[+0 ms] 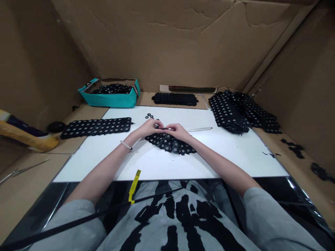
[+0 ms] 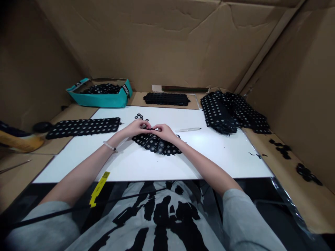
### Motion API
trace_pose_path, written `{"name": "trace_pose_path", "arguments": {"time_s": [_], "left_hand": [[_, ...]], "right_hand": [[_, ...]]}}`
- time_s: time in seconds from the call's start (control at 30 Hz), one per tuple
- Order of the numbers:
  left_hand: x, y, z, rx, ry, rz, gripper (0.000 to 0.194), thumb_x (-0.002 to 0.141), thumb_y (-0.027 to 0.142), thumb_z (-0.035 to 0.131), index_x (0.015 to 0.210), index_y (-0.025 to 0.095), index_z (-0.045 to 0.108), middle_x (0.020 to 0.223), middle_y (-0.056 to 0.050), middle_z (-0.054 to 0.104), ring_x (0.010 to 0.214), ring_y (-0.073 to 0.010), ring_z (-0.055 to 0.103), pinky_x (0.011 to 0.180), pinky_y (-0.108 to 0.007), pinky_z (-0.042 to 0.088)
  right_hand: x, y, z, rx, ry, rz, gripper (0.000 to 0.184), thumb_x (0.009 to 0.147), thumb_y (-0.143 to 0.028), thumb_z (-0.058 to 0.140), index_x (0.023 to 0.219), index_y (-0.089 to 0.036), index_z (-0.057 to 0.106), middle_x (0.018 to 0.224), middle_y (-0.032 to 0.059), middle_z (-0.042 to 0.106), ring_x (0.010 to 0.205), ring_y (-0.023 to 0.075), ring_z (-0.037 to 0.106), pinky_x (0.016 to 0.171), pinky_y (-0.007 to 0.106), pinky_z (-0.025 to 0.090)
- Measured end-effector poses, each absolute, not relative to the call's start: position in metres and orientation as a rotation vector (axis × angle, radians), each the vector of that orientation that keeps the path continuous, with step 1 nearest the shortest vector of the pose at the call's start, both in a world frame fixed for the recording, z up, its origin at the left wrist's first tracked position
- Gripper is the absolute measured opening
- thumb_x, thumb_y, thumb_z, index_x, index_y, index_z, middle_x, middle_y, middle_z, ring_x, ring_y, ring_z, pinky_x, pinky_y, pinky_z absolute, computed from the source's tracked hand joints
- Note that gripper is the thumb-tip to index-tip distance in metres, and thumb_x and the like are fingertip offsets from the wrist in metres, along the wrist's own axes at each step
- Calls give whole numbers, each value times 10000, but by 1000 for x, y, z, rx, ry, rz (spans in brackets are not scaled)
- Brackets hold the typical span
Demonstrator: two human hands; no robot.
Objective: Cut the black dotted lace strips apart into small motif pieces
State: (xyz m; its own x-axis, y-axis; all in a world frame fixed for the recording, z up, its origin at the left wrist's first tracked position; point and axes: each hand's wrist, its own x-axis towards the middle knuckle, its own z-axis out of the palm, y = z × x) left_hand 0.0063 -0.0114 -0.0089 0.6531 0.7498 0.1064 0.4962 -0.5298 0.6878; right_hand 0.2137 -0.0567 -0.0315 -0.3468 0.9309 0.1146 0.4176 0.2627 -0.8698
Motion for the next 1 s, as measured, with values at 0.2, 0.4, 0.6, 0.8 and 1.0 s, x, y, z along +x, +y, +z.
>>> {"name": "trace_pose_path", "arguments": {"time_s": [0.2, 0.4, 0.6, 0.8, 1.0], "left_hand": [[1, -4, -16, 2071, 1134, 610, 258, 723, 389, 698, 826, 167, 777, 799, -58, 753, 748, -206, 654, 714, -291, 479], [-11, 7, -17, 2186, 1448, 899, 172, 751, 302, 658, 773, 175, 772, 840, -74, 759, 814, -226, 655, 823, -319, 469], [-5, -3, -9, 2321, 1104, 690, 332, 732, 439, 710, 970, 212, 757, 882, -61, 742, 890, -235, 618, 809, -314, 460], [6, -8, -12, 2174, 1032, 622, 280, 740, 426, 693, 853, 183, 772, 823, -62, 745, 792, -210, 636, 756, -302, 469], [-28, 17, -16, 2018, 1516, 993, 218, 753, 326, 653, 854, 163, 757, 905, -91, 747, 843, -234, 628, 821, -335, 458]], "right_hand": [[213, -56, -28, -1395, -1909, 873, 249, 794, -390, 652, 841, -165, 748, 693, 12, 670, 685, 140, 565, 698, 254, 401], [216, -55, -23, -1397, -1967, 907, 186, 818, -331, 642, 846, -183, 750, 881, 50, 748, 827, 178, 638, 792, 276, 437], [220, -57, -23, -1272, -1944, 986, 225, 827, -361, 619, 888, -183, 742, 911, 39, 746, 797, 162, 621, 789, 271, 436], [221, -56, -25, -1313, -1878, 996, 284, 798, -426, 623, 837, -161, 718, 713, 10, 685, 634, 124, 545, 676, 254, 412], [223, -57, -21, -1386, -1922, 969, 212, 765, -352, 638, 694, -155, 669, 657, 6, 644, 660, 134, 556, 666, 261, 400]]}}
